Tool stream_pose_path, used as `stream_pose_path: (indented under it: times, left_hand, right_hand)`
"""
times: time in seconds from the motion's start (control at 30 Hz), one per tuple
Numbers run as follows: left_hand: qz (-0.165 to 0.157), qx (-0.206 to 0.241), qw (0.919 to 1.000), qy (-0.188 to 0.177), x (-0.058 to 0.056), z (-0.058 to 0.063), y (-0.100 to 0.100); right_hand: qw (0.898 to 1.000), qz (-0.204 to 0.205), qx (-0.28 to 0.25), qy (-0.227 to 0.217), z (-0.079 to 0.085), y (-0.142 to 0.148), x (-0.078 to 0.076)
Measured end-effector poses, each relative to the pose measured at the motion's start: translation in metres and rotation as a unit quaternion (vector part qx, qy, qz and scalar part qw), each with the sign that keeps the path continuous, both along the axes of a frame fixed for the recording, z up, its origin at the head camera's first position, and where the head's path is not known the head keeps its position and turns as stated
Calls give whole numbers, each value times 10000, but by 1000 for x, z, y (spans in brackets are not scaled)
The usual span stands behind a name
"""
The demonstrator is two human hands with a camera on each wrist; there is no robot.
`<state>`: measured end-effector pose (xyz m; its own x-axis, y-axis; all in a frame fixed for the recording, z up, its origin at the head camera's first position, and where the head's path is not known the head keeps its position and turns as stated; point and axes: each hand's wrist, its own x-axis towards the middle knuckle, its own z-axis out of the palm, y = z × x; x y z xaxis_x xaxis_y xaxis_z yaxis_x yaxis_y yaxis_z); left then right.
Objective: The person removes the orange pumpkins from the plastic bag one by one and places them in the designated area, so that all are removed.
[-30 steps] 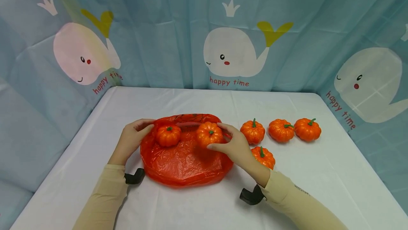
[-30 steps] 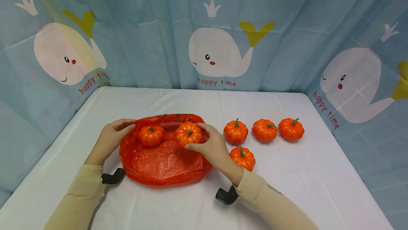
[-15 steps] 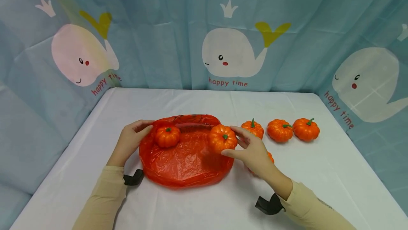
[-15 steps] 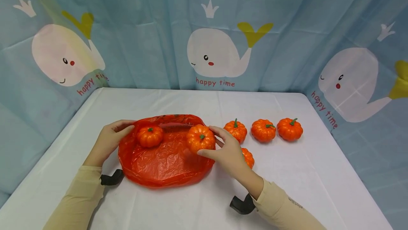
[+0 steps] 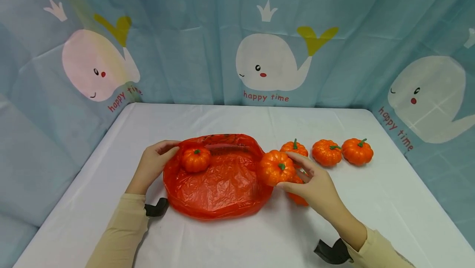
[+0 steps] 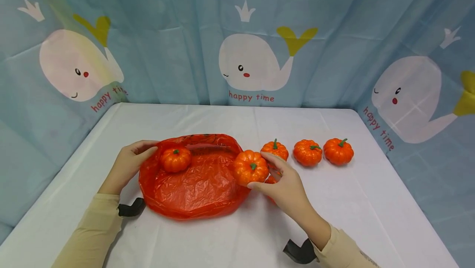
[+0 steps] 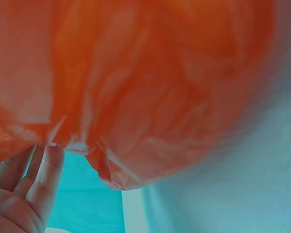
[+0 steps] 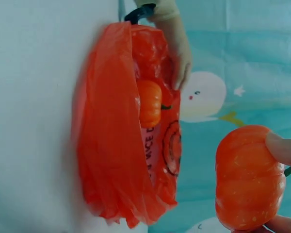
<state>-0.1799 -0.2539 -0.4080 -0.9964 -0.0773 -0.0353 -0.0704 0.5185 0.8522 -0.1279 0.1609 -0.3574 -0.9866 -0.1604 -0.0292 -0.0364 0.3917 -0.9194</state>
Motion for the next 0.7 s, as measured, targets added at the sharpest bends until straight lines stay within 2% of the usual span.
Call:
stream_pose_path:
  times: [0.2, 0.5, 0.7]
  left_hand:
    - [26, 9, 10000, -54, -1, 0, 0]
    - [42, -4, 10000, -74, -3, -2, 0]
    - [63, 48, 9999, -95, -2, -2, -1]
  right_hand:
    - [9995, -212, -172, -165, 7, 17, 8]
    - [9980, -607, 148, -47, 9, 38, 16]
    - [9948, -922, 298, -314, 9, 50, 18]
